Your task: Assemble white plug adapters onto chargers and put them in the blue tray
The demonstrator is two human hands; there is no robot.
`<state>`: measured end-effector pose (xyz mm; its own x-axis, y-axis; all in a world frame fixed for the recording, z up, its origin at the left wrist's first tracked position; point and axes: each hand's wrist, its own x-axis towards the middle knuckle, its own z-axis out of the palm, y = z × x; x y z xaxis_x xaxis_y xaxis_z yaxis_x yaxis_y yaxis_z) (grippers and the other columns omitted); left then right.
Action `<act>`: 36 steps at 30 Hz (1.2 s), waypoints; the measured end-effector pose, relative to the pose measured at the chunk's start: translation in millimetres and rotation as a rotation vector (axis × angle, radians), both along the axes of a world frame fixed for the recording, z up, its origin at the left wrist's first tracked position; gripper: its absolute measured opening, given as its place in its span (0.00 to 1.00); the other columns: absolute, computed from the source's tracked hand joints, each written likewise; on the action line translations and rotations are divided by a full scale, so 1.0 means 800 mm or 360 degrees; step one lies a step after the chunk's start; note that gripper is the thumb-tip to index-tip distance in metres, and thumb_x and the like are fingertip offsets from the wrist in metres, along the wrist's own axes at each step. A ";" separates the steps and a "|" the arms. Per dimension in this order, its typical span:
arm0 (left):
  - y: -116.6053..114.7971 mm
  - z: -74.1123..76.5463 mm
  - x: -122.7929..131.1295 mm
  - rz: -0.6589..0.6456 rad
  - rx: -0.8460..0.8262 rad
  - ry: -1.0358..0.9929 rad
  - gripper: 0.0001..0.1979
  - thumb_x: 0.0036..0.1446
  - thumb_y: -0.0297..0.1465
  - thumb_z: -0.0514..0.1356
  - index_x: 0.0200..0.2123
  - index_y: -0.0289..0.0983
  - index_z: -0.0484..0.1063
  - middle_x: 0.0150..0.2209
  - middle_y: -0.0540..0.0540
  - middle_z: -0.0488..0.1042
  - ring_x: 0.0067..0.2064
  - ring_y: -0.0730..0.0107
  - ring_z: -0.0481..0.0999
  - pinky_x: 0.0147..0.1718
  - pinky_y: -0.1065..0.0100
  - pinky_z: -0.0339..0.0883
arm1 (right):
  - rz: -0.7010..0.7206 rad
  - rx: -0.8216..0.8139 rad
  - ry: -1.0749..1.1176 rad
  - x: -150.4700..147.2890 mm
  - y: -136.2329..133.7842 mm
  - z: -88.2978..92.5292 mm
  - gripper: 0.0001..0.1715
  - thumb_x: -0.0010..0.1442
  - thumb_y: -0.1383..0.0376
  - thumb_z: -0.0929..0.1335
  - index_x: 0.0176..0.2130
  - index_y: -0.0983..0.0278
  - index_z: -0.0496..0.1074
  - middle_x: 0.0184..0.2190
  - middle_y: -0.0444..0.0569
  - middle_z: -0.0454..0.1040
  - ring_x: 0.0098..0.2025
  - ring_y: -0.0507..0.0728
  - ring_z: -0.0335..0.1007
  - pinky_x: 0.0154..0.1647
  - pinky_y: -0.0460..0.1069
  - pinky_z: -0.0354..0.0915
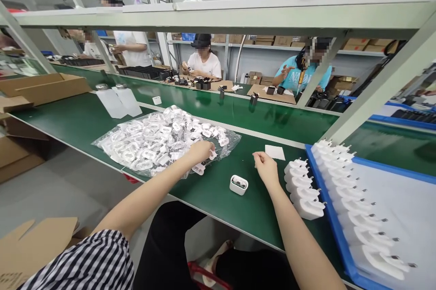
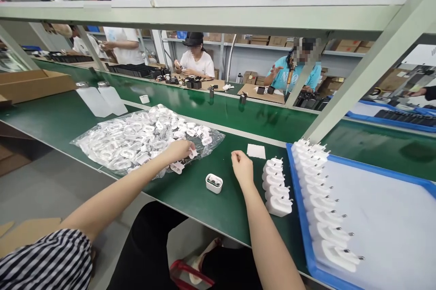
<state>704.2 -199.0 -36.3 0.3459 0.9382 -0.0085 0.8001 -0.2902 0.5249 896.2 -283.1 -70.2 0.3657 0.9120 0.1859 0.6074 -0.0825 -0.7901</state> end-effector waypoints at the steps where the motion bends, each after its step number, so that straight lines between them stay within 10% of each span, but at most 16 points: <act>1: -0.006 0.001 0.001 -0.0045 0.0010 -0.0026 0.07 0.39 0.19 0.54 0.24 0.34 0.66 0.26 0.49 0.68 0.37 0.66 0.66 0.38 0.67 0.57 | 0.0111 -0.0025 0.0119 -0.004 -0.002 0.001 0.15 0.48 0.61 0.57 0.31 0.65 0.66 0.16 0.42 0.62 0.19 0.50 0.60 0.22 0.46 0.57; 6: -0.048 0.002 0.020 -0.0408 -0.0608 -0.0780 0.11 0.42 0.19 0.51 0.32 0.35 0.62 0.27 0.50 0.70 0.30 0.76 0.69 0.30 0.73 0.62 | 0.0730 -0.0001 0.0761 -0.028 -0.013 0.008 0.27 0.42 0.61 0.62 0.44 0.64 0.59 0.25 0.42 0.64 0.21 0.48 0.60 0.21 0.45 0.59; 11: -0.072 -0.011 0.042 -0.0321 -0.0940 -0.1420 0.12 0.35 0.21 0.58 0.29 0.34 0.62 0.26 0.50 0.69 0.27 0.77 0.69 0.28 0.73 0.63 | 0.0644 0.0129 0.0573 -0.033 -0.026 0.018 0.16 0.40 0.60 0.64 0.31 0.65 0.67 0.25 0.43 0.60 0.21 0.47 0.58 0.20 0.45 0.58; 23: -0.085 -0.024 0.016 -0.0756 -0.0375 -0.0366 0.31 0.35 0.33 0.59 0.46 0.36 0.57 0.23 0.53 0.69 0.28 0.72 0.69 0.27 0.74 0.60 | 0.0424 0.0060 -0.0362 -0.036 -0.079 0.009 0.07 0.48 0.62 0.60 0.29 0.62 0.64 0.31 0.45 0.65 0.28 0.50 0.62 0.27 0.45 0.59; 36: -0.093 -0.029 0.026 -0.0668 -0.0100 -0.0224 0.18 0.39 0.33 0.57 0.39 0.38 0.66 0.28 0.51 0.71 0.30 0.72 0.69 0.30 0.75 0.59 | 0.0422 -0.0185 -0.0459 -0.039 -0.074 0.017 0.11 0.46 0.65 0.62 0.33 0.62 0.66 0.33 0.45 0.68 0.30 0.51 0.65 0.31 0.45 0.59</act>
<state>725.2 -273.1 -59.4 0.6984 0.7156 0.0133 0.5395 -0.5385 0.6473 865.1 -342.7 -56.3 0.0628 0.9886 0.1367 0.8148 0.0283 -0.5790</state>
